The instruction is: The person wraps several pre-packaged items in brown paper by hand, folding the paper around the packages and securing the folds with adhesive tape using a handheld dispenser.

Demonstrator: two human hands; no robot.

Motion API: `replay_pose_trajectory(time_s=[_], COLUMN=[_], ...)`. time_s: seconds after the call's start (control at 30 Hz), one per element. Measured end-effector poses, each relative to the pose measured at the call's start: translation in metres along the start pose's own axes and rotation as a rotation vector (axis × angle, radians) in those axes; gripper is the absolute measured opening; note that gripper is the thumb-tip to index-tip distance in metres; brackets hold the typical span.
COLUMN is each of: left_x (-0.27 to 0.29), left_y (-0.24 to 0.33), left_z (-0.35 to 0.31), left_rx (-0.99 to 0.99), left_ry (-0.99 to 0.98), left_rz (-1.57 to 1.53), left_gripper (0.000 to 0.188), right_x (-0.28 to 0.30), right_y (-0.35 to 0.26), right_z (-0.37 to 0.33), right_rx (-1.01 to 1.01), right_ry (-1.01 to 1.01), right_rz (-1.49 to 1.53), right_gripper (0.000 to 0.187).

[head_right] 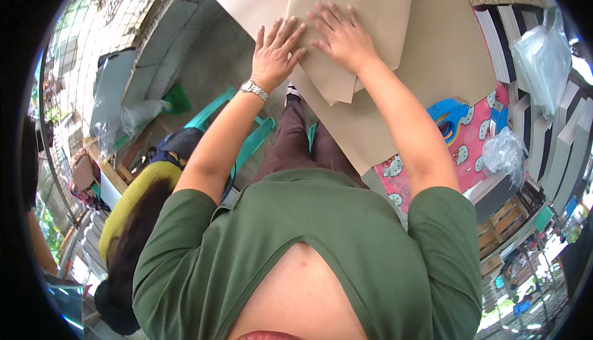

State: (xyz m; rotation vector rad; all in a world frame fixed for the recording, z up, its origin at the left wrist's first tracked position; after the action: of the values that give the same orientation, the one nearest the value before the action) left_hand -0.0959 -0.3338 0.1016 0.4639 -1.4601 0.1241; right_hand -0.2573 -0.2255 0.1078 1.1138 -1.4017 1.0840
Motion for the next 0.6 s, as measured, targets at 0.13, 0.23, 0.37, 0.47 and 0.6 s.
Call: replay_pose_trajectory(time_s=[0.13,0.23,0.37,0.47,0.6], left_x=[-0.013,-0.024,-0.028,-0.029,-0.028], left_y=[-0.025,-0.024,-0.026,-0.019,-0.026], left_z=[0.009,0.017,0.015,0.019,0.020], left_rx=[-0.164,-0.222,-0.235,-0.284,-0.292], left_ry=[-0.034,0.018,0.061,0.090,0.062], left_rz=[-0.009,0.029,0.027,0.004,0.058], left_gripper=[0.064,0.063,0.066,0.071,0.073], right_x=[-0.014,-0.018,0.013,0.004,-0.004], right_y=[0.035,0.037,0.014,-0.004,-0.007], right_z=[-0.065,-0.071,-0.052,-0.029,-0.024], right_rx=[-0.025,-0.090,-0.192,-0.245,-0.274], right_ry=[0.133,0.094,-0.175,-0.126,-0.117], right_rz=[0.018,-0.134,-0.031,-0.061,-0.177], right_gripper=[0.075,0.082,0.091,0.096,0.081])
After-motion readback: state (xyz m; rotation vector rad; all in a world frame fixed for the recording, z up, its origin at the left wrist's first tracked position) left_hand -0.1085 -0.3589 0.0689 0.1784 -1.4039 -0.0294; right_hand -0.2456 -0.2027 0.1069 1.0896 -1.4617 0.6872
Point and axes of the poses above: each hand's wrist, its own z-axis towards the middle knuckle, its own x-axis out of the back of the hand, y = z × x, the point moved 2 cm from there along z, towards the middle knuckle, and after that the axes turned 6 degrees about -y, right-handed, at the moved point
